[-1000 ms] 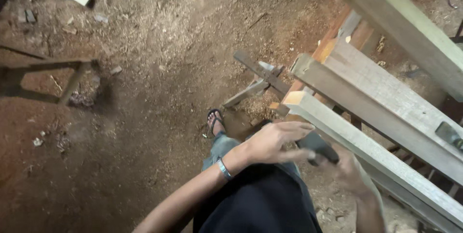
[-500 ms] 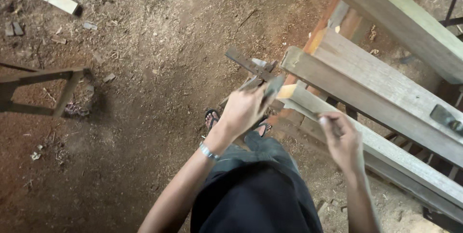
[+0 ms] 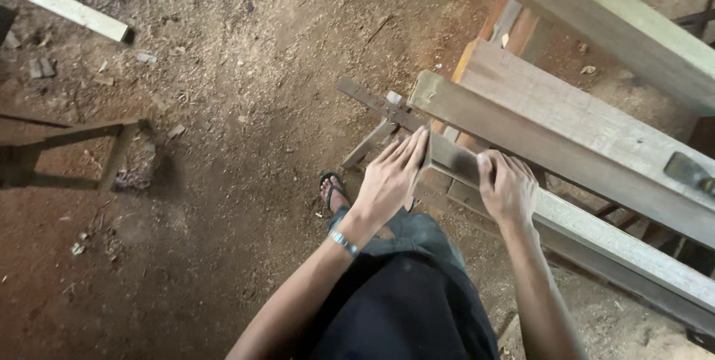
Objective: The person sands the surface of a wood beam by hand with a piece of sandpaper, moving it back and forth along the grain.
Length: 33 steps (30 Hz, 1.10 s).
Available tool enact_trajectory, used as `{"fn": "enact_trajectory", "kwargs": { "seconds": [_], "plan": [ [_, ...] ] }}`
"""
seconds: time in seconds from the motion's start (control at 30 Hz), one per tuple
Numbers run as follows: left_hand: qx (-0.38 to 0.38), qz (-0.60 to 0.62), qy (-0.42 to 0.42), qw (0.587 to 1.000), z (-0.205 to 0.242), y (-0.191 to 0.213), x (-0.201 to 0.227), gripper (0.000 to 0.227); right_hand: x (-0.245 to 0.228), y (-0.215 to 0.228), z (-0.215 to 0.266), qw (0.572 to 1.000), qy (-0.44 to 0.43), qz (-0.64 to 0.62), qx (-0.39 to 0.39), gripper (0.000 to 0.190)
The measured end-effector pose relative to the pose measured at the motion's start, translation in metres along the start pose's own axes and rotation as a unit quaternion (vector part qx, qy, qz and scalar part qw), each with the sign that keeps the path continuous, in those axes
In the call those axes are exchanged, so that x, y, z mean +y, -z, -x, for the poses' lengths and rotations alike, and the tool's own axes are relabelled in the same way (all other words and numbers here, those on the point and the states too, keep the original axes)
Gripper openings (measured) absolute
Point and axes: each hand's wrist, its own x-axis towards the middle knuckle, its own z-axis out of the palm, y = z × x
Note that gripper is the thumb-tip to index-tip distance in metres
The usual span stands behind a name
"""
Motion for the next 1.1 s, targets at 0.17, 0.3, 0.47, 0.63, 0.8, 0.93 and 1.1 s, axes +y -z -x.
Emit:
{"fn": "enact_trajectory", "kwargs": {
  "seconds": [0.17,0.3,0.47,0.63,0.8,0.93,1.1],
  "plan": [
    [0.022,-0.028,0.027,0.999,-0.010,0.005,0.024,0.067,0.003,0.016,-0.004,0.994,0.103,0.001,-0.034,0.073],
    [0.031,-0.096,-0.018,0.995,-0.007,0.017,0.028,0.068,0.001,0.023,-0.016,0.986,0.154,-0.052,-0.022,0.085],
    [0.008,-0.067,0.063,0.996,-0.027,0.003,0.032,0.062,0.002,0.022,-0.011,0.993,0.094,-0.044,-0.062,0.072],
    [0.026,-0.118,0.064,0.991,-0.016,0.013,0.050,0.063,-0.005,0.027,-0.014,0.981,0.163,-0.105,0.024,0.056],
    [-0.019,-0.080,0.127,0.989,-0.022,0.006,0.051,0.057,-0.007,0.038,-0.012,0.988,0.128,-0.079,-0.033,0.053],
    [-0.051,-0.100,0.184,0.976,-0.039,-0.005,0.055,0.054,-0.010,0.044,-0.009,0.988,0.141,-0.053,-0.022,0.054],
    [0.014,-0.130,0.094,0.987,-0.020,0.020,0.066,0.079,-0.016,0.044,-0.012,0.982,0.166,-0.089,0.017,0.050]
  ]
}}
